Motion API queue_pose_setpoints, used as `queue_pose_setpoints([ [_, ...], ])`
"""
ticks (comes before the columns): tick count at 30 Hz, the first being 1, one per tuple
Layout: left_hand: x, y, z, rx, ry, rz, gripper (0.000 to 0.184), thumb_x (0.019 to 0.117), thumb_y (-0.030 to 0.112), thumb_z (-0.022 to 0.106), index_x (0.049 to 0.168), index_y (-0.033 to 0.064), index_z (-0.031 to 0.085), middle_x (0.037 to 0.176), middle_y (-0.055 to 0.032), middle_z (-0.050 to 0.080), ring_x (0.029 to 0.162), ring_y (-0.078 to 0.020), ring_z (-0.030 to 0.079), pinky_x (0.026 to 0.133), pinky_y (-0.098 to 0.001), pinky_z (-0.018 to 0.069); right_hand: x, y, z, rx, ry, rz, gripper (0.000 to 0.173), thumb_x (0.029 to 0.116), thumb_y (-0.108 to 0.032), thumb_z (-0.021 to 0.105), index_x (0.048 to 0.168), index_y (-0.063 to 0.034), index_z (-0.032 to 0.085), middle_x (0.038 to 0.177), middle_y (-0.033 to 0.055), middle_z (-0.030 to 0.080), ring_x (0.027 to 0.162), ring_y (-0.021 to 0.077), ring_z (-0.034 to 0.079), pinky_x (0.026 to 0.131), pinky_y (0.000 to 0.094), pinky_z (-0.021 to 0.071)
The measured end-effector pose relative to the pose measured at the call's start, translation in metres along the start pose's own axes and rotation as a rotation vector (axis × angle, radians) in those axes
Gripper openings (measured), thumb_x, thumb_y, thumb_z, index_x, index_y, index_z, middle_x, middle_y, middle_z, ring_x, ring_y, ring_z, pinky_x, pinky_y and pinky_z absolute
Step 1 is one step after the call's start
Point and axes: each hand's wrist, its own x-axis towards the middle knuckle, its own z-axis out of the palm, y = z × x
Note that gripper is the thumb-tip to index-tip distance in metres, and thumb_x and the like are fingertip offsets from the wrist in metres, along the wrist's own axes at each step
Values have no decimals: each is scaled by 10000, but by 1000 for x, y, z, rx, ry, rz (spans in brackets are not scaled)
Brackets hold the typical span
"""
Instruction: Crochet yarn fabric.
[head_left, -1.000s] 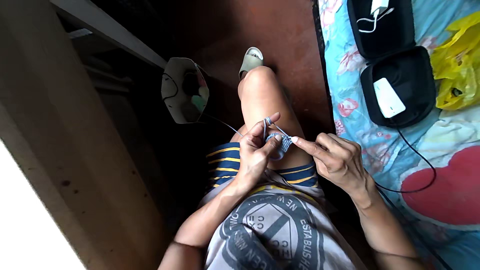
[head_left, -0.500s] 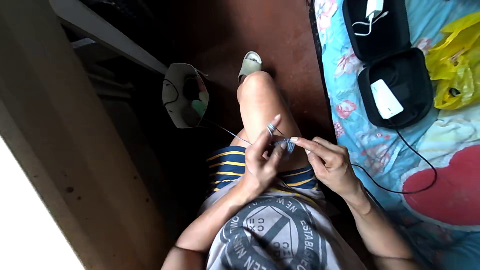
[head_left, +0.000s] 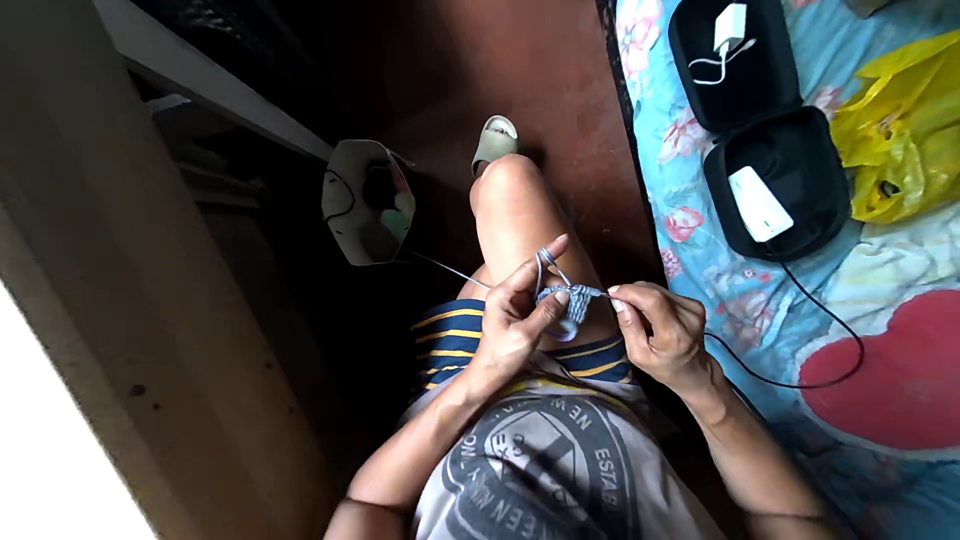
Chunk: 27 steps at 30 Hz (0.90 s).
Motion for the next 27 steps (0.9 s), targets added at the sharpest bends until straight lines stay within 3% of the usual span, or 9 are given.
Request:
queue_pose_setpoints([
  [3, 3, 5, -6, -25, -21, -66, 503, 956, -62, 516, 1456, -10, 501, 871, 4, 699, 676, -37, 630, 621, -191, 546, 0, 5, -2, -41, -20, -51, 184, 1026, -93, 527, 974, -22, 689, 739, 104, 670, 636, 173, 625, 573, 269, 494],
  [10, 4, 3, -12, 1, -62, -82, 529, 937, -87, 537, 1459, -11, 501, 873, -15, 696, 671, -58, 645, 602, -206, 566, 2, 5, -1, 61, -81, -48, 193, 1018, -95, 531, 973, -12, 699, 741, 101, 669, 640, 150, 622, 578, 252, 497],
  [13, -3, -5, 1, 84, -88, 21, 512, 916, -90, 579, 1424, -52, 522, 949, -6, 716, 779, -30, 665, 740, -221, 587, 8, -7, 2, 296, -132, 142, 208, 1017, -80, 558, 1144, 9, 697, 887, 91, 718, 719, 59, 633, 659, 186, 522],
  [15, -4, -9, 4, 82, -64, 61, 508, 913, -92, 588, 1416, -70, 519, 960, -2, 724, 804, -29, 668, 763, -227, 582, 13, -13, 1, 562, -168, 348, 307, 991, -30, 576, 1281, 17, 663, 909, 19, 678, 714, -25, 568, 678, 127, 509],
  [18, -2, -7, 1, 13, 5, 22, 517, 885, -113, 617, 1392, -32, 555, 943, 8, 737, 797, -44, 682, 748, -237, 590, 14, -11, 1, 836, -192, 543, 346, 980, -16, 565, 1298, -76, 685, 998, -61, 706, 693, -64, 533, 636, 120, 462],
  [21, 0, -6, -2, -28, 18, -57, 524, 875, -127, 604, 1389, -32, 558, 930, -9, 749, 779, -54, 690, 735, -231, 587, 11, -4, 0, 729, -210, 407, 302, 1008, -22, 543, 1268, -32, 698, 1196, 3, 728, 996, -10, 671, 878, 169, 558],
  [22, 1, -5, -2, -36, 29, -76, 518, 884, -128, 601, 1391, -35, 556, 931, -18, 750, 776, -58, 692, 730, -230, 587, 10, -1, 0, 616, -219, 334, 291, 1019, -35, 535, 1253, -22, 707, 1170, 38, 735, 1021, 20, 682, 903, 191, 565],
  [25, 2, -4, -2, -44, 68, -86, 485, 901, -131, 588, 1378, -42, 565, 935, -40, 742, 745, -71, 684, 690, -225, 585, 8, 8, -2, 300, -222, 157, 318, 1015, -76, 516, 1214, -115, 762, 772, 40, 608, 652, 74, 548, 582, 224, 445],
  [27, 2, -4, 0, -31, 100, -88, 449, 907, -129, 580, 1347, -42, 588, 918, -41, 731, 718, -70, 671, 655, -218, 576, 9, 11, -6, 189, -246, 79, 366, 997, -62, 502, 1231, -160, 765, 694, 35, 515, 565, 103, 471, 502, 250, 370],
])
